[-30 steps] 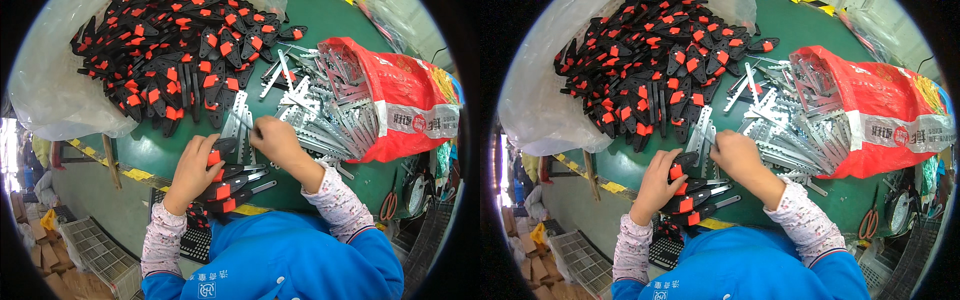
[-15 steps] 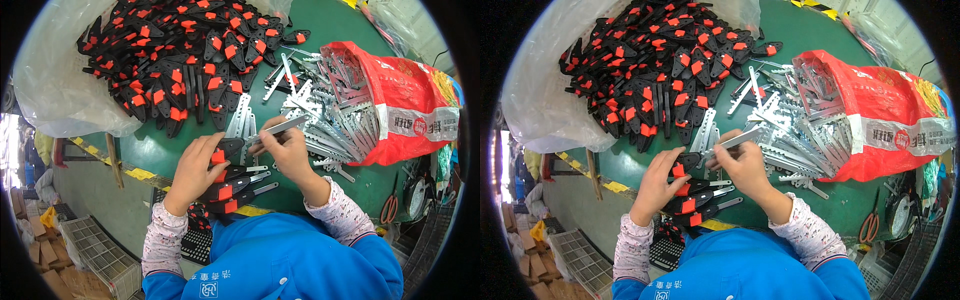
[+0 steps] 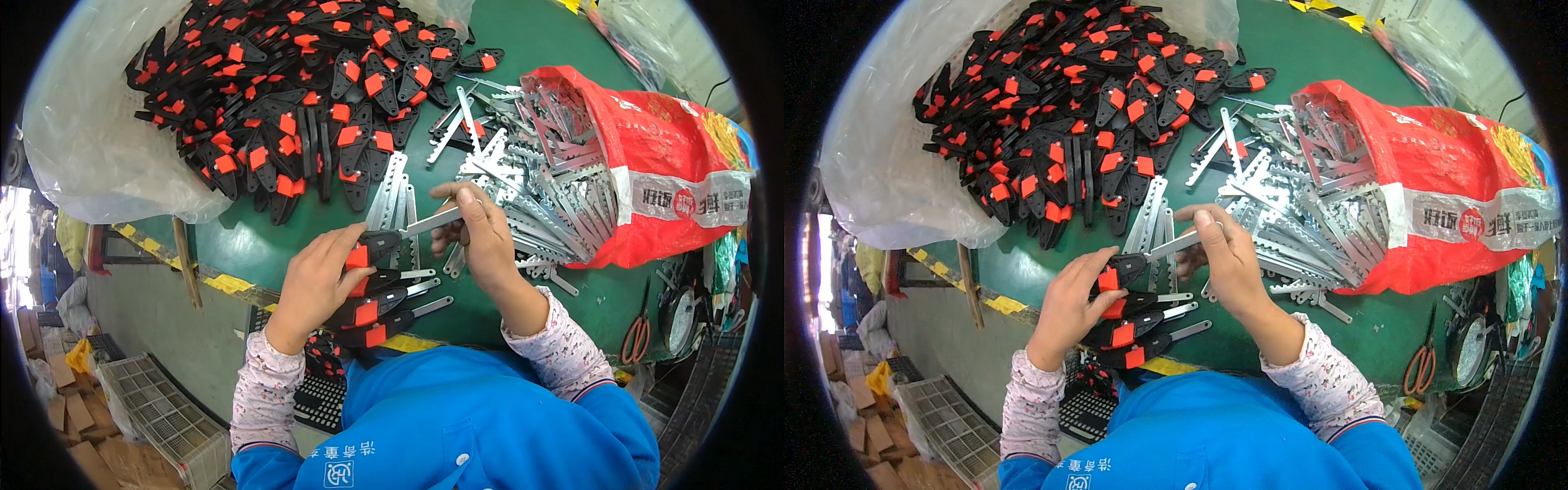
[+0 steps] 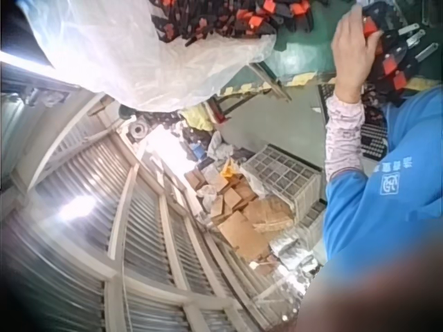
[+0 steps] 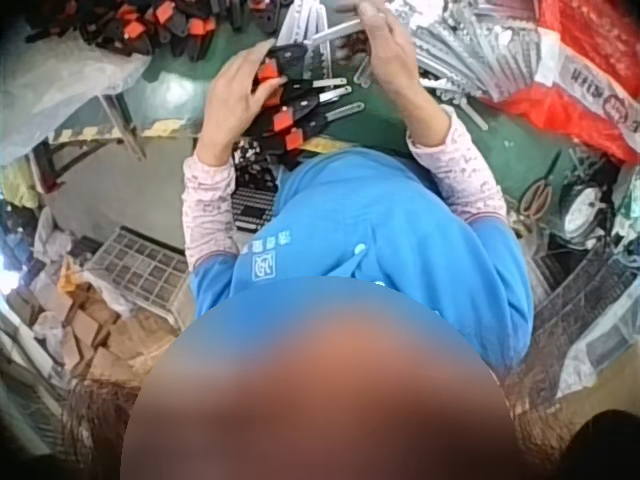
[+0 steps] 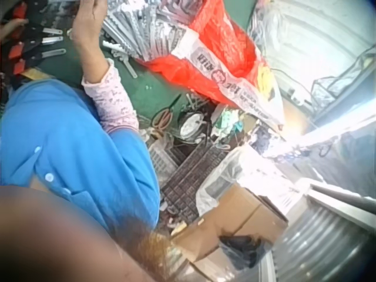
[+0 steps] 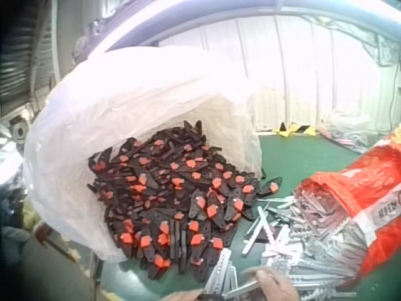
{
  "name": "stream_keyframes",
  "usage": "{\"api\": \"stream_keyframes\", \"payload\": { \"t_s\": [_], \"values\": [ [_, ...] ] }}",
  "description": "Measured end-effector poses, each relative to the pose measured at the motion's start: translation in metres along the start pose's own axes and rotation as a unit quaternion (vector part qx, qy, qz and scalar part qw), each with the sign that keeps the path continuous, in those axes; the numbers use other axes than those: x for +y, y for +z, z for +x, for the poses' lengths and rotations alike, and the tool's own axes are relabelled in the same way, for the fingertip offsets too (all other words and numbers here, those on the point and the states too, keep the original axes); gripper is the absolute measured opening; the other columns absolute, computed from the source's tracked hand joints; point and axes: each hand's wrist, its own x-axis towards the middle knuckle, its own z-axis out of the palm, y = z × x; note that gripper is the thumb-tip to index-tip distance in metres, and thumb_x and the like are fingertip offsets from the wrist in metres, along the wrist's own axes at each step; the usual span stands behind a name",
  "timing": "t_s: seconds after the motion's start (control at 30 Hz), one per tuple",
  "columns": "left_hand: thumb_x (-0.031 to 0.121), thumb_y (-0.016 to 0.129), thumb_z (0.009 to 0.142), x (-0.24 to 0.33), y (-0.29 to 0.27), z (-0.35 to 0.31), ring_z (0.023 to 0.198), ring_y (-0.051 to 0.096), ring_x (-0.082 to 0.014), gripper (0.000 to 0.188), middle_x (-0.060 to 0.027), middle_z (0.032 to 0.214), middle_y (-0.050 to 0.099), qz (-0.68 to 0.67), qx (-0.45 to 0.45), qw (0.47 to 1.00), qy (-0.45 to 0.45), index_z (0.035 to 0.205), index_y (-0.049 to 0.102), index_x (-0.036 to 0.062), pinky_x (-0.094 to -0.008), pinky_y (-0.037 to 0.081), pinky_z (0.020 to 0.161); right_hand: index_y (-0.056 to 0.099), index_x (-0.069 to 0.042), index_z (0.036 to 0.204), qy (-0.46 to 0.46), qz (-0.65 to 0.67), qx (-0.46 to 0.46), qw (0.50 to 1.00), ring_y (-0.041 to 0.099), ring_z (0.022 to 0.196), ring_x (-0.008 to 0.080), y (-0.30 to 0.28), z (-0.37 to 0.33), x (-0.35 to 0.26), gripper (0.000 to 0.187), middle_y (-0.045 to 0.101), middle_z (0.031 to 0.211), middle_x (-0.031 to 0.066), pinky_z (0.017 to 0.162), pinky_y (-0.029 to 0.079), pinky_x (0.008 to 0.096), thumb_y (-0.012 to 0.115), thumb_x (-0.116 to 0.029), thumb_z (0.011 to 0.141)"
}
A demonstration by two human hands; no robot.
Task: The person repeatedly picks up black plastic clamp bodies and serrated metal blades, inserts the blades into the clamps, and places the assembled units on the table. The person handles the parts one at a time and continues the assembly throughout the clip.
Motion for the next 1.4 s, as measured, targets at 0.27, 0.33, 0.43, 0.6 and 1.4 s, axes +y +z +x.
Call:
{"api": "stream_keyframes", "payload": {
  "t_s": [0.27,0.33,0.43,0.6,1.4],
  "values": [
    [0.016,0.085,0.081,0.001,-0.006,-0.007,0.111,0.069,-0.0411,0.060,-0.0222,0.123,0.072,0.004,-0.034,0.999,-0.012,0.135,0.064,0.0010,-0.0462,0.056,0.095,0.068,0.006,0.115,-0.008,-0.031,-0.087,0.996,0.073,0.080,0.0170,-0.014,-0.006,0.005,0.038,0.074,0.090,0.0133,0.073,0.061,0.0306,0.054,-0.029,0.113],
    [0.016,0.085,0.081,0.004,-0.008,-0.009,0.110,0.070,-0.0414,0.059,-0.0222,0.121,0.072,0.002,-0.048,0.999,-0.016,0.135,0.065,0.0010,-0.0463,0.056,0.094,0.068,0.007,0.116,0.002,-0.027,-0.101,0.994,0.074,0.080,0.0180,-0.018,-0.008,0.006,0.038,0.074,0.091,0.0144,0.073,0.061,0.0310,0.054,-0.028,0.113],
    [0.017,0.086,0.081,0.005,-0.007,-0.011,0.107,0.071,-0.0416,0.059,-0.0224,0.120,0.073,0.010,-0.040,0.999,0.001,0.134,0.065,0.0011,-0.0466,0.057,0.093,0.067,0.007,0.117,0.000,-0.031,-0.115,0.993,0.075,0.082,0.0197,-0.021,-0.010,0.005,0.037,0.075,0.091,0.0152,0.074,0.062,0.0316,0.054,-0.027,0.113],
    [0.018,0.087,0.081,0.012,-0.009,-0.013,0.106,0.071,-0.0418,0.060,-0.0226,0.118,0.073,0.014,-0.040,0.999,0.010,0.134,0.065,-0.0002,-0.0463,0.057,0.092,0.066,0.007,0.117,0.034,-0.006,-0.110,0.993,0.076,0.085,0.0214,-0.023,-0.015,0.001,0.035,0.075,0.093,0.0161,0.075,0.062,0.0320,0.054,-0.025,0.113],
    [0.043,0.097,0.065,0.039,0.046,-0.010,0.091,0.069,-0.0323,0.078,-0.0131,0.105,0.065,0.027,-0.023,0.999,0.019,0.123,0.063,0.0029,-0.0404,0.057,0.073,0.061,-0.001,0.111,0.079,-0.068,-0.136,0.985,0.069,0.084,0.0103,-0.006,-0.047,0.011,0.021,0.072,0.092,0.0085,0.072,0.057,0.0271,0.068,-0.020,0.106]
  ]
}}
